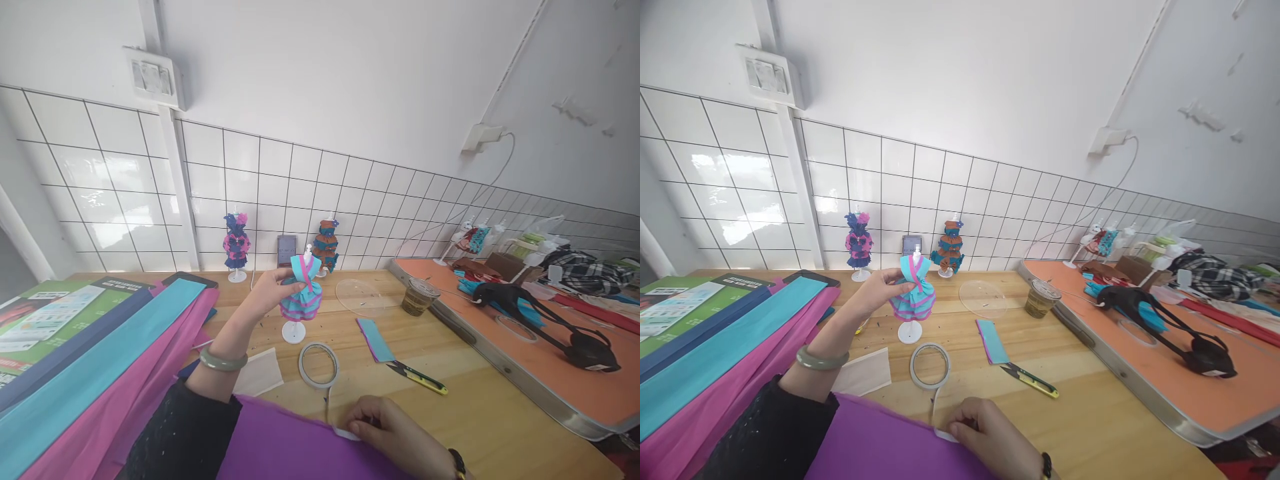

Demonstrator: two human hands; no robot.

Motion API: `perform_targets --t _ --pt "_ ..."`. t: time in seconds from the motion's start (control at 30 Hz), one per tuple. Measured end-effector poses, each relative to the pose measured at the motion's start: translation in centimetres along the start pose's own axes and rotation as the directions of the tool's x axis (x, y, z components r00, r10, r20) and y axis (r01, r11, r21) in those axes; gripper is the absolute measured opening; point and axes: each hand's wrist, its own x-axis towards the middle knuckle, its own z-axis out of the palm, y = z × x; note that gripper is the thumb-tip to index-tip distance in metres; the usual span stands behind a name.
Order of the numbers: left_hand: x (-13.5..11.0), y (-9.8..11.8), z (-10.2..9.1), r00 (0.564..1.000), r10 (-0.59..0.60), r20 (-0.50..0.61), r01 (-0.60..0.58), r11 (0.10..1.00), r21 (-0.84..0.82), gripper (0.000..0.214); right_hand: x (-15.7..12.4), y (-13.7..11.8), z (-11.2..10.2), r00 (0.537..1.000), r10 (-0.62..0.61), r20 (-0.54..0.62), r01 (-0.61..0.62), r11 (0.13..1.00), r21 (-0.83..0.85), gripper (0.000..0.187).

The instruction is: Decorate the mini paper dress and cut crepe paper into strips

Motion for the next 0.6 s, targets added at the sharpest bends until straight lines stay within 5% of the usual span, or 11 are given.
perform_targets --t 0.27,0.47,0.6 --pt "0.1 0.2 0.1 1.000 0.023 0.002 -0.023 0.998 0.063 0.036 2.1 -2.7 -2.9 0.963 -0.132 -0.235 0.122 0.991 -0.057 0.030" --pt "0.0 0.3 0.3 0.999 0.034 0.031 -0.036 0.997 0.064 0.034 7.5 -5.6 -4.7 0.835 -0.244 -0.493 0.304 0.952 0.044 0.044" --pt "0.1 0.2 0.3 0.998 0.041 0.038 -0.044 0.997 0.062 0.037 10.4 -7.9 -5.2 0.782 -0.308 -0.542 0.373 0.928 0.011 0.053"
